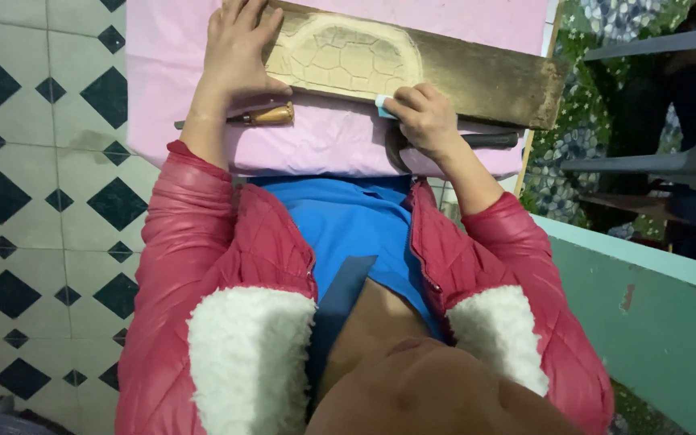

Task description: Hand-sanding a detailed wooden carving of a turtle on a plank using sandpaper.

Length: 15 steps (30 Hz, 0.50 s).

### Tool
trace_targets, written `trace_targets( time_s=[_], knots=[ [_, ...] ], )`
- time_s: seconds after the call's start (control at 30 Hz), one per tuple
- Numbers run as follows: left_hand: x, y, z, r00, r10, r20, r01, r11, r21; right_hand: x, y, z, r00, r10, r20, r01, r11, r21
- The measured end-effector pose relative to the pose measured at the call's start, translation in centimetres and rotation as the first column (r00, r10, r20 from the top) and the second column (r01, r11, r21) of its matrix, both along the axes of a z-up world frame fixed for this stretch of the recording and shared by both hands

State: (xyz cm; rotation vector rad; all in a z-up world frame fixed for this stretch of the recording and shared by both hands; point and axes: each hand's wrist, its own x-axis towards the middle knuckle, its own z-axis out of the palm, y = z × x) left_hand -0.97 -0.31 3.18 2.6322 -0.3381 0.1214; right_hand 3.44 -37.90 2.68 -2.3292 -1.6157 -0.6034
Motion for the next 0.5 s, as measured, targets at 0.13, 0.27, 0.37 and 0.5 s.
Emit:
trace_targets(
  time_s=[0.13, 0.27, 0.37, 0.5],
  knots=[
    [0.2, 0.1, -0.7, 0.999, -0.006, 0.032, 0.005, 0.999, 0.043, 0.0, 1.5, -0.3, 0.997, 0.029, 0.075, -0.028, 1.0, -0.01],
    [0.3, 0.3, -1.8, 0.997, -0.007, 0.08, 0.002, 0.998, 0.06, 0.6, 6.4, -0.8, 0.983, 0.163, 0.08, -0.165, 0.986, 0.017],
    [0.5, 0.4, -2.3, 0.995, -0.012, 0.095, 0.007, 0.998, 0.059, 1.1, 9.8, -0.9, 0.957, 0.261, 0.124, -0.265, 0.964, 0.022],
    [0.3, 0.4, -1.5, 0.99, -0.01, 0.139, 0.007, 1.0, 0.027, 1.0, 11.4, 1.3, 0.955, 0.268, 0.123, -0.27, 0.963, 0.002]
  ],
)
